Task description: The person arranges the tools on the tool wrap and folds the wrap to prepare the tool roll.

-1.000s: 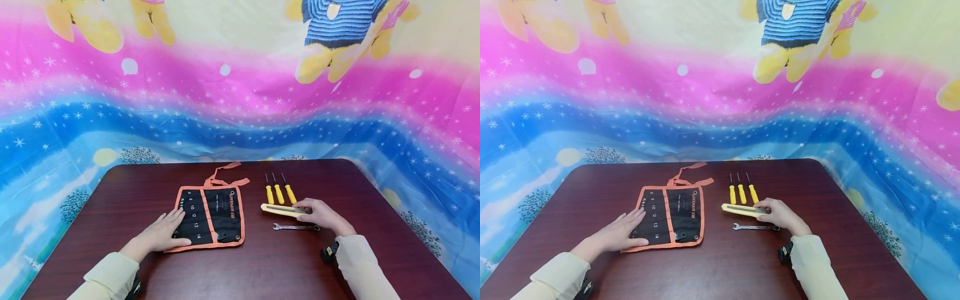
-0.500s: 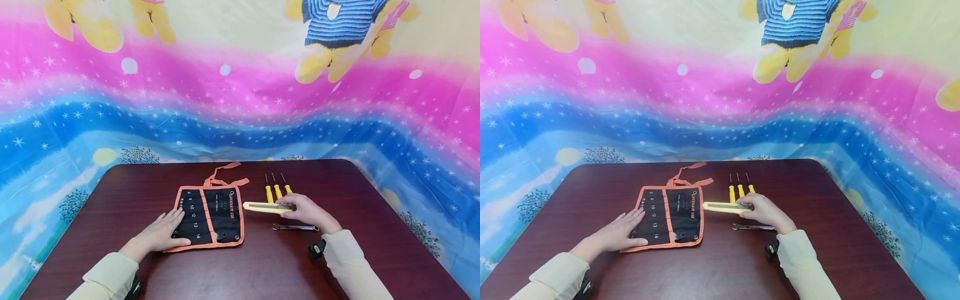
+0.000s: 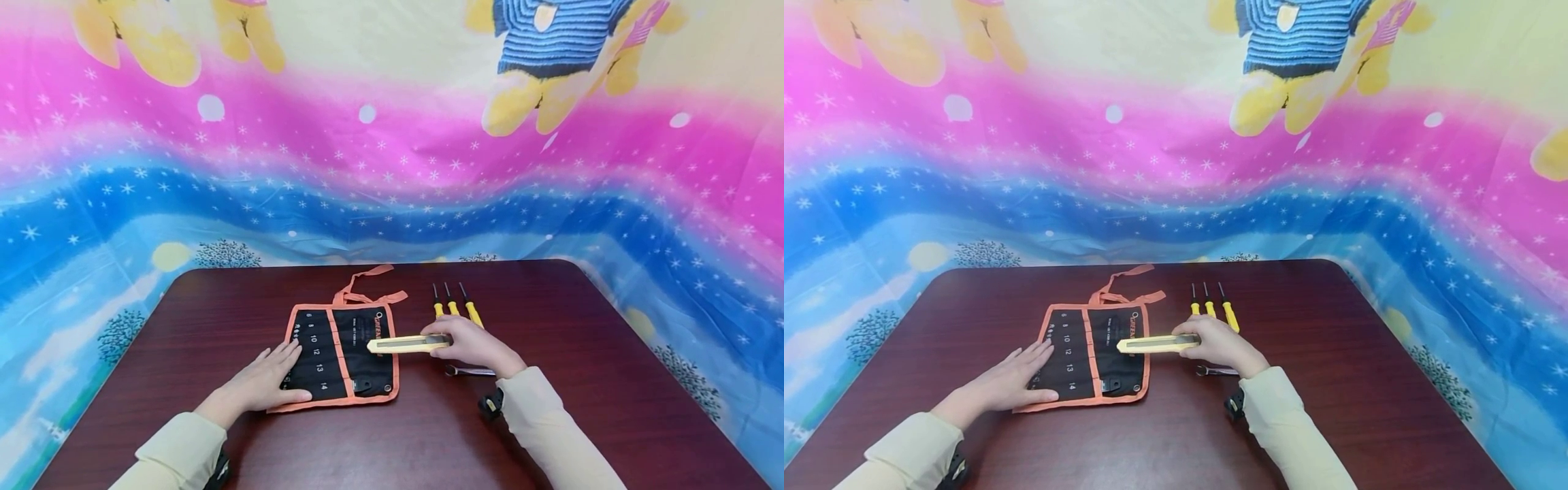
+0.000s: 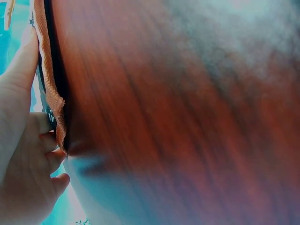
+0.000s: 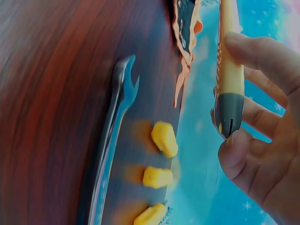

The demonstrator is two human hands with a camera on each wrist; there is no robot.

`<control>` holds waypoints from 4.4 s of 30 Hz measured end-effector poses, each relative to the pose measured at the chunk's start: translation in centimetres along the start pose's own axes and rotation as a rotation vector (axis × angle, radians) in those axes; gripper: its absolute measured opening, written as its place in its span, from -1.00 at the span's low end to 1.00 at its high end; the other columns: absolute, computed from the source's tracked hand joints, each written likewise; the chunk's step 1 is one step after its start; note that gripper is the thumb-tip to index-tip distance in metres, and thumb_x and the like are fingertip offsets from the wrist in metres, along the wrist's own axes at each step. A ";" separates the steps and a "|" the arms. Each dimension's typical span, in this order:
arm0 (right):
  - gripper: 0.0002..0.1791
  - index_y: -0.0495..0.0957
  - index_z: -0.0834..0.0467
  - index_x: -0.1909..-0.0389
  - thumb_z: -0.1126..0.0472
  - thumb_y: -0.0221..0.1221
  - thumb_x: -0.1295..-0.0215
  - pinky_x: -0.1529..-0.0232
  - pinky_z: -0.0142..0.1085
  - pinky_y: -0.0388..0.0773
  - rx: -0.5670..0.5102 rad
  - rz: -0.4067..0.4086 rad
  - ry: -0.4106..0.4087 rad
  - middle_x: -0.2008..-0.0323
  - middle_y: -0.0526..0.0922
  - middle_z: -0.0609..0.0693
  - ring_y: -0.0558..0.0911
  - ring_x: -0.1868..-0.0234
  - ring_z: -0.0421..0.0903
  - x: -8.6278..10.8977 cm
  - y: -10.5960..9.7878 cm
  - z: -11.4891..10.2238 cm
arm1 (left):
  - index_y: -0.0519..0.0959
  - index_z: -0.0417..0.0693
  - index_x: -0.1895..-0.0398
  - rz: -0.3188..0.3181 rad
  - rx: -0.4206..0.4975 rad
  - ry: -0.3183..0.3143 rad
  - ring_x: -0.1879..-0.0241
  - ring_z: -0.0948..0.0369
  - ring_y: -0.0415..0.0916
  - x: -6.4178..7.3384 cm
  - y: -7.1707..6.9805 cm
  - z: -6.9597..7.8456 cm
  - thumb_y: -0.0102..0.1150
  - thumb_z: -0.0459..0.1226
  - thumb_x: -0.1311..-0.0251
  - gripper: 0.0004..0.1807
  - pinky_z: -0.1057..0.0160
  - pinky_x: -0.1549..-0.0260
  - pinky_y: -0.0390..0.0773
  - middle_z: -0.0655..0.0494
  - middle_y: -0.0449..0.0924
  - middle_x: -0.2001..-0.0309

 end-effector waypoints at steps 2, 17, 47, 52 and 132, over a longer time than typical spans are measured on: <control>-0.69 0.61 0.00 0.09 0.20 0.31 -0.09 0.30 -0.33 0.46 -0.003 -0.004 -0.003 0.27 0.51 -0.23 0.42 0.32 -0.23 -0.3 0.2 -0.3 | 0.13 -0.32 -0.35 0.001 -0.001 0.000 -0.34 -0.12 -0.07 0.0 0.0 0.0 0.06 0.32 0.03 0.08 -0.17 -0.22 -0.07 -0.25 0.05 -0.35; -0.68 0.63 0.01 0.10 0.17 0.32 -0.07 0.29 -0.36 0.48 0.053 -0.048 -0.019 0.26 0.53 -0.22 0.44 0.31 -0.26 -1.3 2.2 -1.3 | 0.14 -0.34 -0.34 0.019 -0.015 0.021 -0.33 -0.13 -0.05 0.1 0.0 0.1 0.04 0.33 0.02 0.08 -0.17 -0.22 -0.05 -0.26 0.06 -0.33; -0.67 0.64 0.07 0.08 0.14 0.32 -0.08 0.32 -0.41 0.45 0.103 -0.113 -0.084 0.29 0.54 -0.15 0.42 0.33 -0.23 -3.6 4.9 -4.7 | 0.12 -0.34 -0.34 0.015 -0.021 0.024 -0.34 -0.13 -0.08 0.0 0.0 0.1 0.01 0.35 0.01 0.09 -0.17 -0.22 -0.06 -0.27 0.05 -0.34; -0.66 0.64 0.08 0.06 0.14 0.31 -0.09 0.31 -0.41 0.46 0.100 -0.116 -0.095 0.26 0.55 -0.14 0.43 0.31 -0.23 -4.0 5.6 -5.2 | 0.13 -0.35 -0.34 0.019 -0.022 0.025 -0.33 -0.13 -0.07 0.0 0.0 0.1 0.01 0.34 0.01 0.08 -0.17 -0.22 -0.05 -0.27 0.06 -0.34; -0.61 0.56 0.16 -0.05 0.19 0.24 -0.17 0.19 -0.33 0.51 -0.115 -0.130 -0.069 0.06 0.54 -0.02 0.52 0.16 -0.04 -4.9 3.7 -7.2 | 0.11 -0.34 -0.35 0.024 0.022 0.026 -0.34 -0.13 -0.09 0.3 0.0 0.1 0.03 0.33 0.01 0.09 -0.18 -0.22 -0.06 -0.26 0.03 -0.35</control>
Point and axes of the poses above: each hand's wrist, its own x-axis away from the middle knuckle, its own y-axis out of the palm, z = x × y, the point moved 8 cm from there along -x, towards the middle knuckle
